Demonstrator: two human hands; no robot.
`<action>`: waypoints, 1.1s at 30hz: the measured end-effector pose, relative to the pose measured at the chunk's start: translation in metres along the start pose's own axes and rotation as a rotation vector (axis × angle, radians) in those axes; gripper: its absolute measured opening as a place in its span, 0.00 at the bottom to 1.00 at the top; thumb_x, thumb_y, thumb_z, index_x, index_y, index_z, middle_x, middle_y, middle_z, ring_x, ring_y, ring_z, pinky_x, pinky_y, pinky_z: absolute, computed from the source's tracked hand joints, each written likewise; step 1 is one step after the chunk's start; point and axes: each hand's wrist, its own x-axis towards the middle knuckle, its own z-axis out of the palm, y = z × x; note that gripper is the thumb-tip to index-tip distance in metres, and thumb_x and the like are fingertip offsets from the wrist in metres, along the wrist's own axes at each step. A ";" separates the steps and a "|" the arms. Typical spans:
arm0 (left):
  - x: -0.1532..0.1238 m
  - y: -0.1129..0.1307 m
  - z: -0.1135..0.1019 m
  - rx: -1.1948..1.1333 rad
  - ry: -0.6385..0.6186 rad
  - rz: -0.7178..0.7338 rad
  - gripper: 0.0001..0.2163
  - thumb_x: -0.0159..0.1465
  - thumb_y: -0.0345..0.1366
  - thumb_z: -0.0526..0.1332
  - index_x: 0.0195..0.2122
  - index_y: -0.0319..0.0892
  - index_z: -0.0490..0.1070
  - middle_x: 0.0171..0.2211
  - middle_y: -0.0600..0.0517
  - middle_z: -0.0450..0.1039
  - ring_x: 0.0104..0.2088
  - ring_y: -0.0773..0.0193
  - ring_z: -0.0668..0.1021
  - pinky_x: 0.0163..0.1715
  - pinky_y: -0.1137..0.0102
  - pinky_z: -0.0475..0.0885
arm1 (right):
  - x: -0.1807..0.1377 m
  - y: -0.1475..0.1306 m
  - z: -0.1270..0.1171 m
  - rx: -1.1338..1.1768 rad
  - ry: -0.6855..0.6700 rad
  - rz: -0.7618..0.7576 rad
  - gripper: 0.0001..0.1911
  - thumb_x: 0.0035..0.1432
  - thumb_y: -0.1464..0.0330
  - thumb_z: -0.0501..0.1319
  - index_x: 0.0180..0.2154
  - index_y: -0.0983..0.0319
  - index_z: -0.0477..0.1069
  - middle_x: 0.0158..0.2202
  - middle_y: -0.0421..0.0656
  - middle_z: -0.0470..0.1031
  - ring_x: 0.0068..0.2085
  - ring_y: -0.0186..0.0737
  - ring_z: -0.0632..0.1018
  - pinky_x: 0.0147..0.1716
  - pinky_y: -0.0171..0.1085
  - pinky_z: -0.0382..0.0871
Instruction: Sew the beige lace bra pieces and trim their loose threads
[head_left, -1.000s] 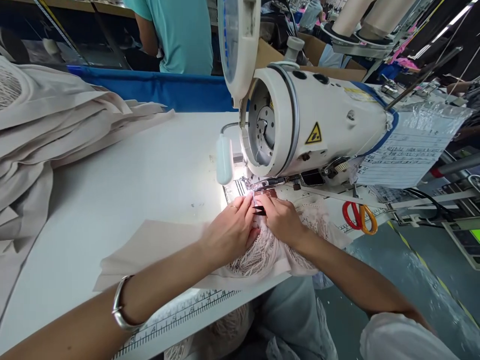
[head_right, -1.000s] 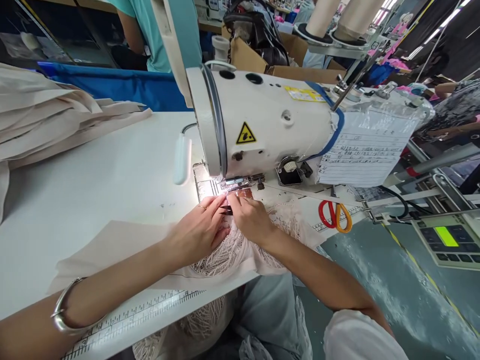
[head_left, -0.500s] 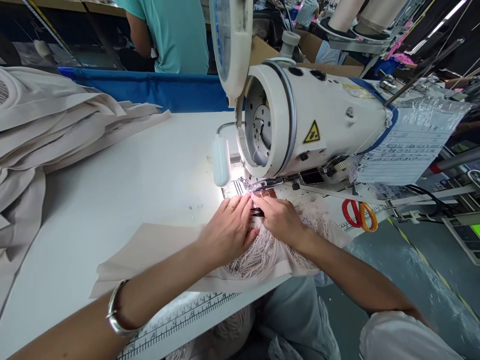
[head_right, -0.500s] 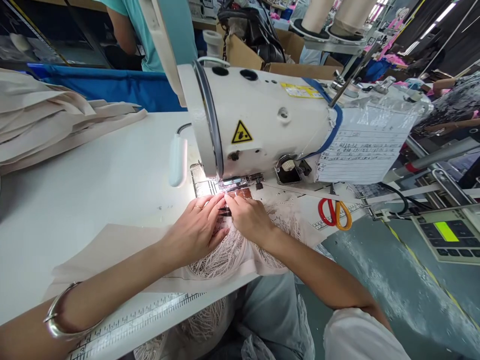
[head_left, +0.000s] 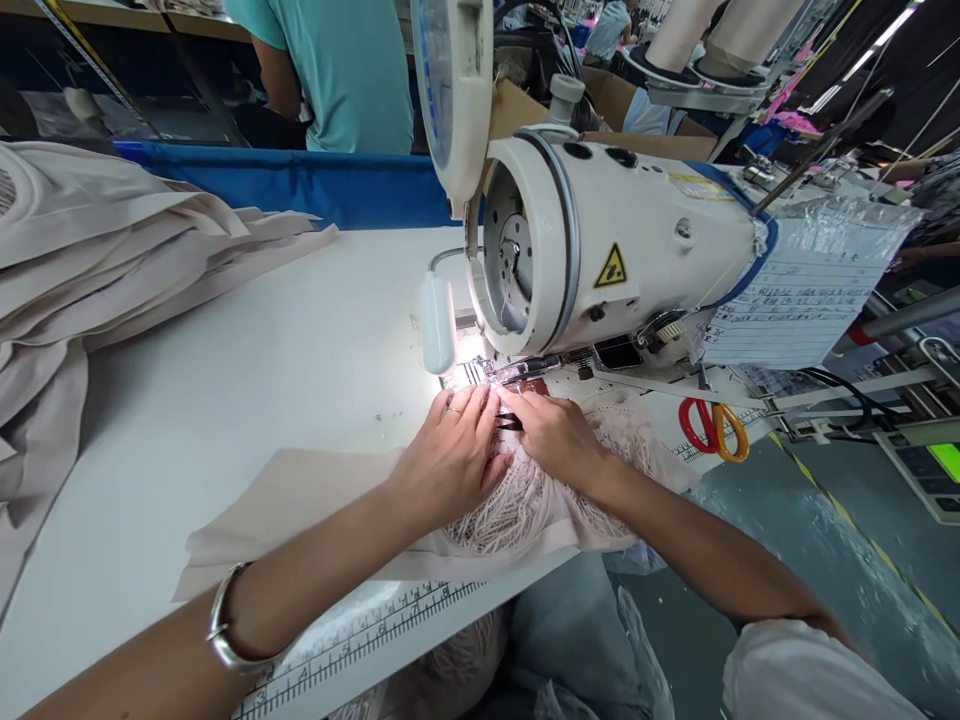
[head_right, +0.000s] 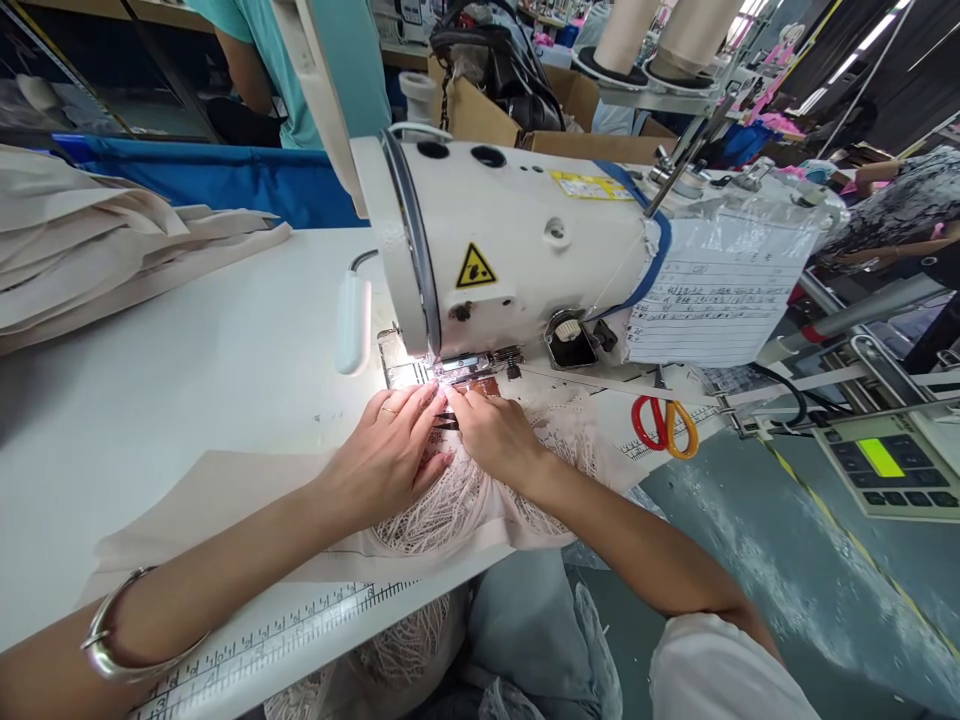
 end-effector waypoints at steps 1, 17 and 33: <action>0.000 -0.001 0.000 -0.001 0.003 0.003 0.27 0.71 0.44 0.49 0.61 0.24 0.64 0.61 0.31 0.67 0.60 0.41 0.69 0.59 0.50 0.61 | 0.000 0.000 -0.001 0.006 0.005 -0.003 0.27 0.60 0.79 0.51 0.60 0.67 0.68 0.38 0.49 0.79 0.36 0.43 0.78 0.35 0.37 0.70; -0.005 0.015 -0.016 0.083 -0.206 0.192 0.22 0.66 0.28 0.53 0.61 0.29 0.66 0.60 0.33 0.69 0.62 0.35 0.68 0.59 0.43 0.66 | -0.004 0.023 -0.009 0.272 0.003 -0.080 0.20 0.59 0.79 0.55 0.51 0.60 0.72 0.45 0.46 0.74 0.40 0.39 0.76 0.36 0.33 0.65; 0.009 -0.040 -0.023 -0.278 -0.028 0.161 0.14 0.71 0.29 0.50 0.42 0.38 0.76 0.47 0.43 0.78 0.50 0.50 0.76 0.48 0.52 0.73 | 0.021 0.007 -0.013 0.060 0.029 -0.007 0.10 0.62 0.77 0.55 0.35 0.61 0.73 0.38 0.43 0.77 0.36 0.39 0.74 0.31 0.36 0.59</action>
